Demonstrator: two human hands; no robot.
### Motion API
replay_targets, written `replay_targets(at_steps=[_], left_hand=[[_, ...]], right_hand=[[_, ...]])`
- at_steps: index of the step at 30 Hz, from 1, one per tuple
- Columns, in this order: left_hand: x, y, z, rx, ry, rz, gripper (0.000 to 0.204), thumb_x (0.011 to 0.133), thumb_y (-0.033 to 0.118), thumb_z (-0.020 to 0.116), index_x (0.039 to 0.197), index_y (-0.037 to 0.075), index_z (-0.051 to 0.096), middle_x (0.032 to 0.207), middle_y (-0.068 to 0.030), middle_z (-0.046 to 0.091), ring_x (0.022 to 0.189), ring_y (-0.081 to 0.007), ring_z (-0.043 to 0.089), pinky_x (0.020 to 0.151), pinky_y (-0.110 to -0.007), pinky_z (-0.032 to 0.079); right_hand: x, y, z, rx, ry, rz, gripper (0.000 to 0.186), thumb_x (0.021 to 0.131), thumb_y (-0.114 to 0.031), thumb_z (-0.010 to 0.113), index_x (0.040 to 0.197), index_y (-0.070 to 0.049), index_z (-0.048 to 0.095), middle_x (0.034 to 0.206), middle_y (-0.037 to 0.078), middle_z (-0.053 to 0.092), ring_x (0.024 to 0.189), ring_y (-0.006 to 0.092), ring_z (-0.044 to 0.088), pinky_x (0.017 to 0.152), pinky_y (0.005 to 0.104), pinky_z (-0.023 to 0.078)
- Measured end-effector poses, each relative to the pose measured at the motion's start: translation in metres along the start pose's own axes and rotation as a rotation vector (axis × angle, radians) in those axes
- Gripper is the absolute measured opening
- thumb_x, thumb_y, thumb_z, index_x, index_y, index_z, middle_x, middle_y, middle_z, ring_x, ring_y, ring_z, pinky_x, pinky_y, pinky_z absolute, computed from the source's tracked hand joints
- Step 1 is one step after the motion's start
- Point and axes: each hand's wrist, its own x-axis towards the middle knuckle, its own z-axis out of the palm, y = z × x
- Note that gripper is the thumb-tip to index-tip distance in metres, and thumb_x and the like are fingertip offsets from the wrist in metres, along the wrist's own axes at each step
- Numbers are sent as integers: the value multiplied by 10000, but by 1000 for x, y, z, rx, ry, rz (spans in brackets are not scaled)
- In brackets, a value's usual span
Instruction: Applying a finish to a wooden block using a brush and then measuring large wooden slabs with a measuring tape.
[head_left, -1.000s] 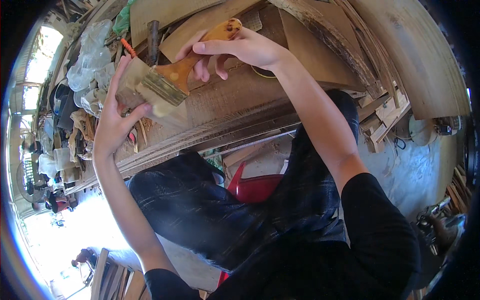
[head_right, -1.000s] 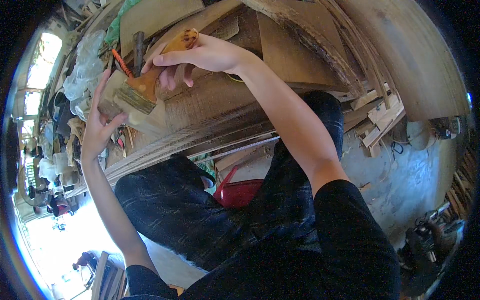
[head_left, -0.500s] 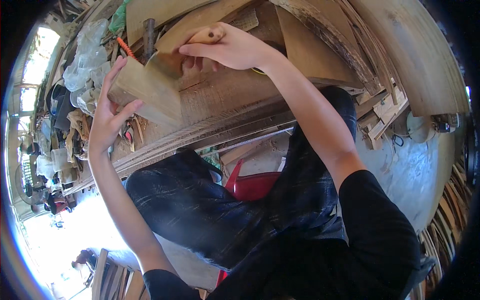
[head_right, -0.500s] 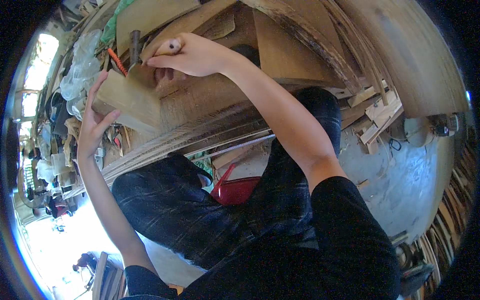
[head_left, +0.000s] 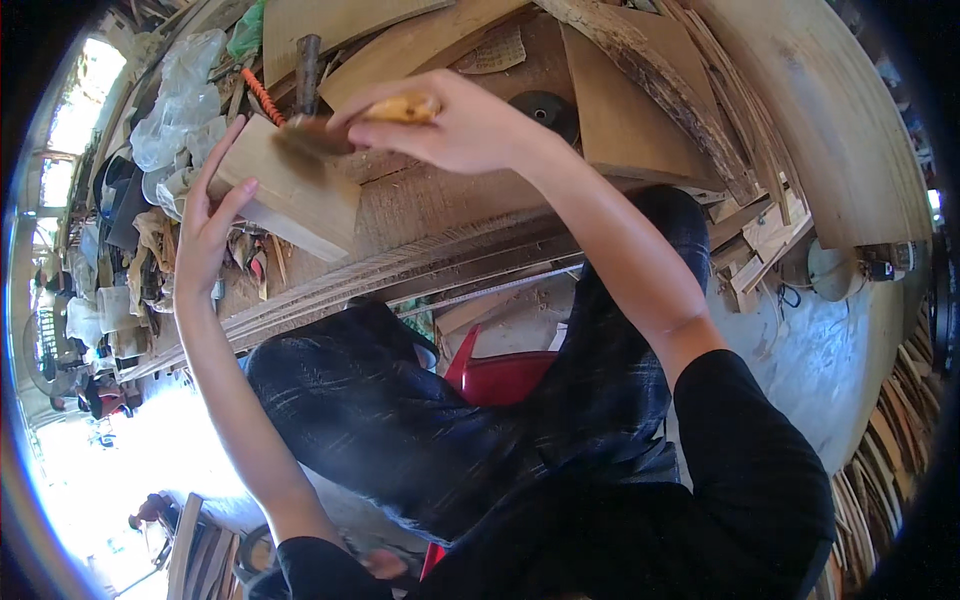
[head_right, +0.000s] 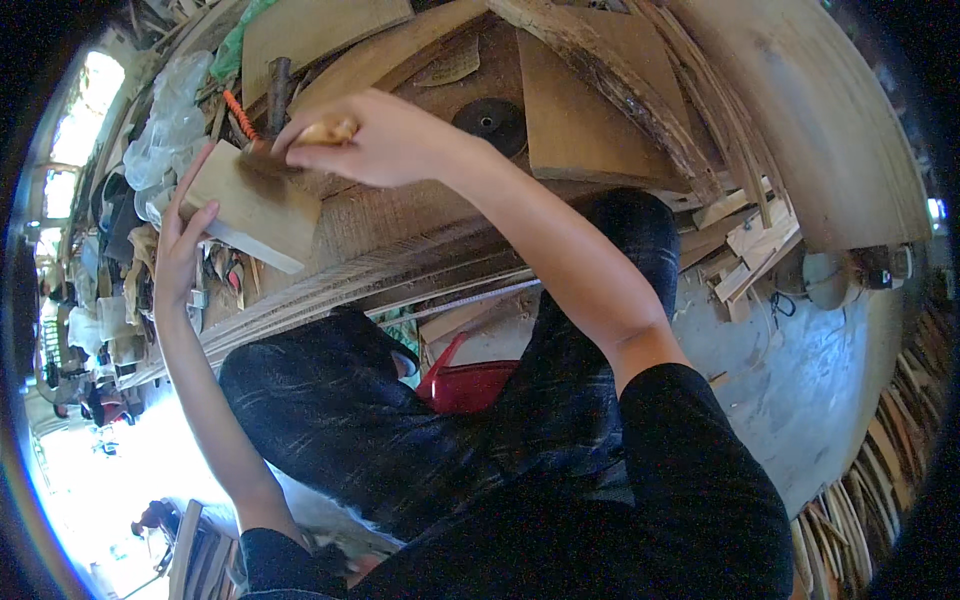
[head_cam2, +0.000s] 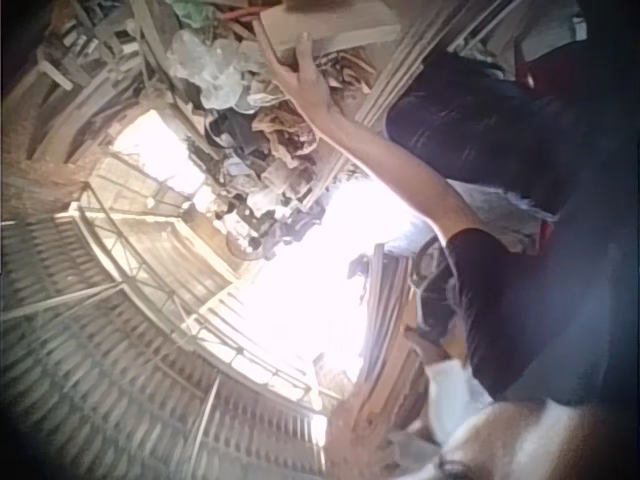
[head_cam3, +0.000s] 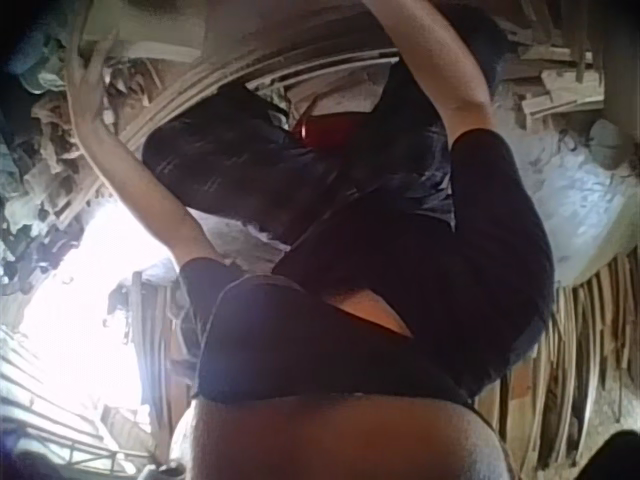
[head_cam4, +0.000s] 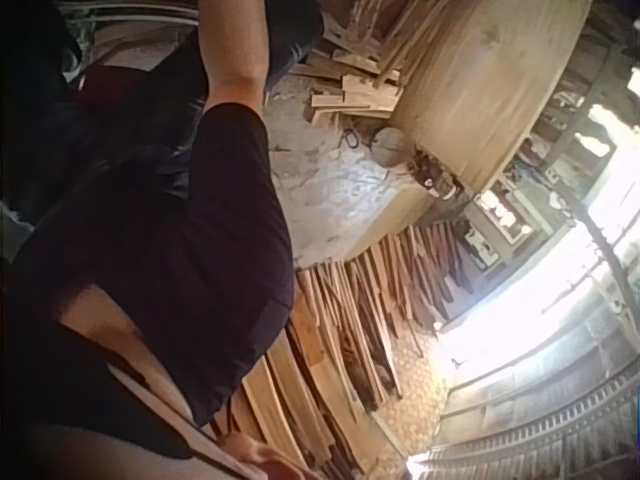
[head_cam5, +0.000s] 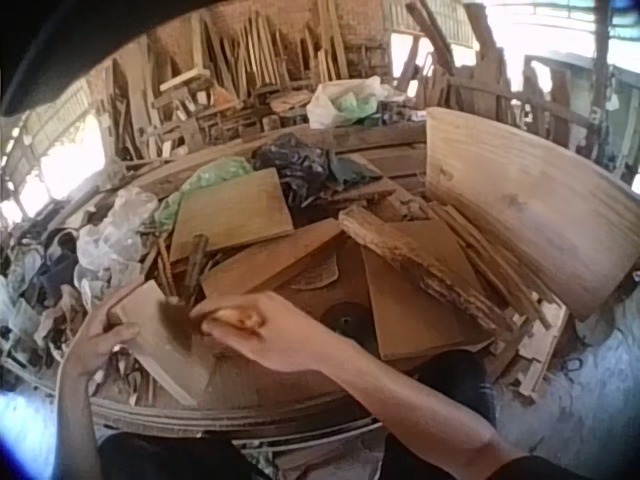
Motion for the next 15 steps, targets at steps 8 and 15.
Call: replay_targets(at_steps=[8,15], left_hand=[[-5,-18,-14,125,113,-204,547,951,381,730,1317,-22,683,1040,-86,740,868,-140,720,723,-282,599],[1,-13,-9,-10,214,-481,592,944,477,716,1236,-37,717,941,-112,743,751,-177,731,600,-311,616]], right_hand=[[-3,-4,16,135,-281,9,258,1035,-233,658,1206,-54,732,1006,74,751,885,163,698,847,309,559],[-7,-28,32,-460,150,-237,250,993,-347,626,1189,-212,704,881,99,746,850,355,725,719,479,569]])
